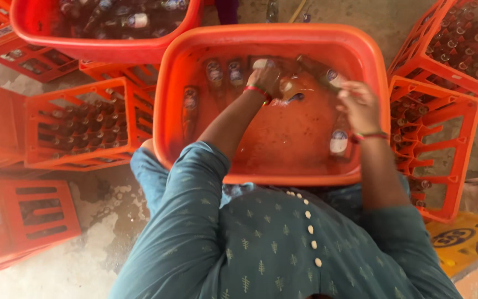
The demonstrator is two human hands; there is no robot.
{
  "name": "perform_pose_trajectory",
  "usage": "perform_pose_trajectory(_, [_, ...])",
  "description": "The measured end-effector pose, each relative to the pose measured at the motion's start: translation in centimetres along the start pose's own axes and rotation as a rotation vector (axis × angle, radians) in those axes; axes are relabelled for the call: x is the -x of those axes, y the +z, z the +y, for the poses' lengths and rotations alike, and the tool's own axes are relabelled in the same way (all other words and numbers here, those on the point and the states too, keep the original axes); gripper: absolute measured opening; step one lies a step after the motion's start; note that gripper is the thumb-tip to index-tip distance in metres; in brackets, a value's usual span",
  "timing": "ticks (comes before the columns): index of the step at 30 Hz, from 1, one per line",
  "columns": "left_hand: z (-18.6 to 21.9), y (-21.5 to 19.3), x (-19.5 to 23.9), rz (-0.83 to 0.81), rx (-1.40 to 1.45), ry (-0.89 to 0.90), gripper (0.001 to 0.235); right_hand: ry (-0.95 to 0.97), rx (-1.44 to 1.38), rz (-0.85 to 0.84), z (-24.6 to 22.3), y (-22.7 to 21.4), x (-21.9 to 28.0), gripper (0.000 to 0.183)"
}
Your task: The person sits cross-legged on the floor and washes glass bottles one by one in a red tub filled with water. They pick up each bottle, rinse it, and place it into an orange crate beside them.
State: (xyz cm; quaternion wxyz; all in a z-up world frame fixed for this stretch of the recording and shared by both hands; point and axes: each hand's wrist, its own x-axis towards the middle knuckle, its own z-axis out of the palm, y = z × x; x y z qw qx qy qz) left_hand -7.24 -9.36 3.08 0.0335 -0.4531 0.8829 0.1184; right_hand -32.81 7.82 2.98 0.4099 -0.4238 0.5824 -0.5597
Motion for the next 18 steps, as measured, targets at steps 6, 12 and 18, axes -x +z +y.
perform_pose_trajectory(6, [-0.3,-2.2,4.5,0.169,0.370,0.195,0.056,0.442,-0.569,-0.148,3.6,4.5,1.7,0.027])
perform_pose_trajectory(12, [-3.5,1.5,6.9,0.456,1.409,0.026,0.059,0.402,-0.677,-0.165,2.6,7.6,4.6,0.018])
perform_pose_trajectory(18, [-1.7,6.3,5.4,0.155,1.009,-0.303,0.035,0.318,-0.367,0.055,-0.7,5.1,4.5,0.025])
